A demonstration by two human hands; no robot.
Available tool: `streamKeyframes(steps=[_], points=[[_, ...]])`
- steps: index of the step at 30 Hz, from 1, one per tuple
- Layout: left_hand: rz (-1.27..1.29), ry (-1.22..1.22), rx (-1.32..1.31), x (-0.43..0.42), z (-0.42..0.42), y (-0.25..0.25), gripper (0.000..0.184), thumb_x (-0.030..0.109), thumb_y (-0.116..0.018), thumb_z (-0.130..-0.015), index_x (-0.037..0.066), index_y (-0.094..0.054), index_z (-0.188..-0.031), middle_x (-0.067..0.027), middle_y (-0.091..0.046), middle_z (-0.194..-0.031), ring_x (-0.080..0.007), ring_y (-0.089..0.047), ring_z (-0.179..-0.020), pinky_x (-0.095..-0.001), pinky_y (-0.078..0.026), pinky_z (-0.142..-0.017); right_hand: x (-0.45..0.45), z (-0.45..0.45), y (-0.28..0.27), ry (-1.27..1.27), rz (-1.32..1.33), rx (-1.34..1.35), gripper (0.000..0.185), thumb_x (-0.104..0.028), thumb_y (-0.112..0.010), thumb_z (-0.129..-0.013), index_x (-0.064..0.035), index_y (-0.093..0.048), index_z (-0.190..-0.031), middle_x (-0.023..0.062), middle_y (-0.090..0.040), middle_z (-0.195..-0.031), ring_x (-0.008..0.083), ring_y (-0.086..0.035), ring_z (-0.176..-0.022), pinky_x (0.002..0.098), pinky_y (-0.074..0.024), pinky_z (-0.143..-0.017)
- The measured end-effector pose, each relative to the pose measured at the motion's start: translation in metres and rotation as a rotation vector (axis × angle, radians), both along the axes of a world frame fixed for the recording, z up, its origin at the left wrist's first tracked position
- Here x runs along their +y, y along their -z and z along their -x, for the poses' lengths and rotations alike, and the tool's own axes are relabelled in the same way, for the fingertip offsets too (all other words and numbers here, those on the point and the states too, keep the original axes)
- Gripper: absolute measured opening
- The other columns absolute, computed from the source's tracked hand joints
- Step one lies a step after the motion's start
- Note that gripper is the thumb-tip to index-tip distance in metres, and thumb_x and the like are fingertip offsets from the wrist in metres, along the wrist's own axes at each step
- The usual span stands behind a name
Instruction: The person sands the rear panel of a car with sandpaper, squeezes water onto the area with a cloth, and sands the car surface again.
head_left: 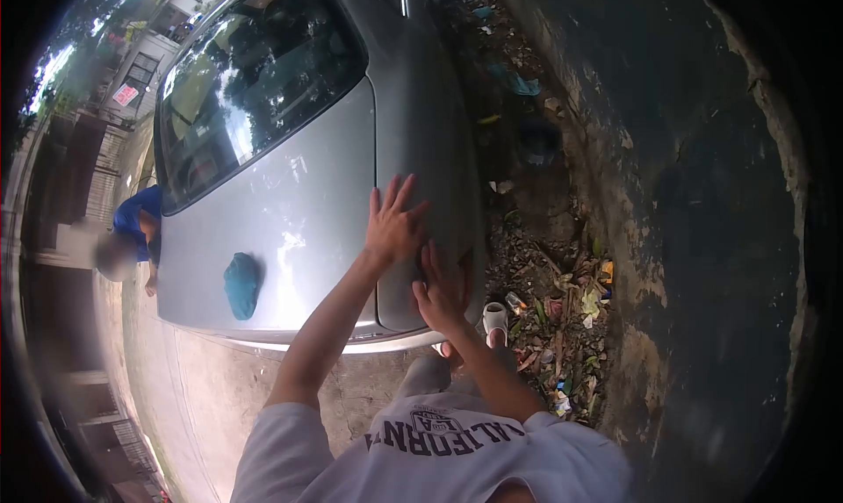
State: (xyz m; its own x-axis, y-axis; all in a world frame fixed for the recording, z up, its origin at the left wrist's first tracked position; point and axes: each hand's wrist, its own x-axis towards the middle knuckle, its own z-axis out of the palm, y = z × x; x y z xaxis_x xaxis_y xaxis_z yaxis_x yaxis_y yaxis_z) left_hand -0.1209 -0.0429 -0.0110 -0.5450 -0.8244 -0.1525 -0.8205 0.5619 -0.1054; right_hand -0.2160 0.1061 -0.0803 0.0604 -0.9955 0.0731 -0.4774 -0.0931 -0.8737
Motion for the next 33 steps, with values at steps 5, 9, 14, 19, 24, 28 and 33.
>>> streamKeyframes(steps=[5,9,14,19,24,28,33], points=[[0.020,-0.093,0.275,-0.077,-0.039,-0.003,0.055,0.050,-0.051,-0.098,0.027,-0.049,-0.148,-0.0160,-0.025,-0.164,-0.0374,-0.020,-0.152,-0.0638,-0.017,-0.118,-0.035,-0.012,-0.002,0.035,0.157,0.052,0.079,-0.030,-0.062,-0.094,0.0016,-0.024,-0.155,0.0166,-0.015,-0.166,0.0374,-0.018,-0.153,0.0705,-0.0202,-0.113],[0.156,-0.508,0.216,-0.101,-0.119,-0.011,0.061,0.055,-0.043,-0.101,0.026,-0.039,-0.154,-0.0196,-0.025,-0.163,-0.0413,-0.022,-0.150,-0.0611,-0.018,-0.118,0.027,-0.023,-0.041,-0.109,0.076,0.137,0.080,-0.030,-0.063,-0.093,0.0003,-0.024,-0.156,0.0154,-0.016,-0.166,0.0357,-0.019,-0.153,0.0719,-0.0202,-0.112],[0.158,-0.571,0.212,-0.101,-0.132,-0.016,0.065,0.056,-0.042,-0.100,0.024,-0.037,-0.156,-0.0192,-0.020,-0.165,-0.0396,-0.017,-0.152,-0.0610,-0.014,-0.120,-0.158,0.001,-0.027,-0.141,0.067,0.307,0.065,-0.030,-0.048,-0.102,-0.0101,-0.024,-0.159,0.0071,-0.017,-0.168,0.0299,-0.017,-0.154,0.0650,-0.0178,-0.118],[0.130,-0.590,0.206,-0.103,-0.136,-0.025,0.065,0.055,-0.044,-0.099,0.026,-0.035,-0.157,-0.0164,-0.018,-0.166,-0.0387,-0.016,-0.153,-0.0606,-0.012,-0.121,-0.425,0.001,-0.020,0.133,-0.036,0.264,0.061,-0.041,-0.037,-0.105,-0.0065,-0.032,-0.155,0.0076,-0.023,-0.166,0.0289,-0.021,-0.153,0.0647,-0.0202,-0.118],[0.128,-0.595,0.242,-0.099,-0.131,-0.019,0.064,0.053,-0.044,-0.100,0.025,-0.036,-0.157,-0.0162,-0.017,-0.167,-0.0388,-0.013,-0.154,-0.0607,-0.012,-0.121,-0.268,0.018,-0.024,-0.065,-0.023,0.420,0.062,-0.037,-0.045,-0.103,-0.0092,-0.031,-0.157,0.0054,-0.019,-0.167,0.0263,-0.021,-0.153,0.0636,-0.0197,-0.119],[0.149,-0.582,0.255,-0.097,-0.130,-0.019,0.065,0.053,-0.044,-0.099,0.023,-0.036,-0.157,-0.0171,-0.017,-0.167,-0.0397,-0.014,-0.153,-0.0612,-0.012,-0.120,-0.218,0.027,-0.041,-0.115,-0.111,0.482,0.063,-0.036,-0.047,-0.103,-0.0101,-0.029,-0.158,0.0044,-0.019,-0.167,0.0263,-0.022,-0.153,0.0643,-0.0221,-0.118],[0.141,-0.584,0.275,-0.097,-0.130,-0.023,0.066,0.052,-0.047,-0.098,0.021,-0.038,-0.156,-0.0190,-0.018,-0.166,-0.0414,-0.014,-0.153,-0.0627,-0.012,-0.120,-0.447,0.011,-0.023,0.048,-0.127,0.383,0.063,-0.042,-0.038,-0.104,-0.0110,-0.026,-0.158,0.0051,-0.019,-0.167,0.0285,-0.022,-0.153,0.0651,-0.0232,-0.117]])
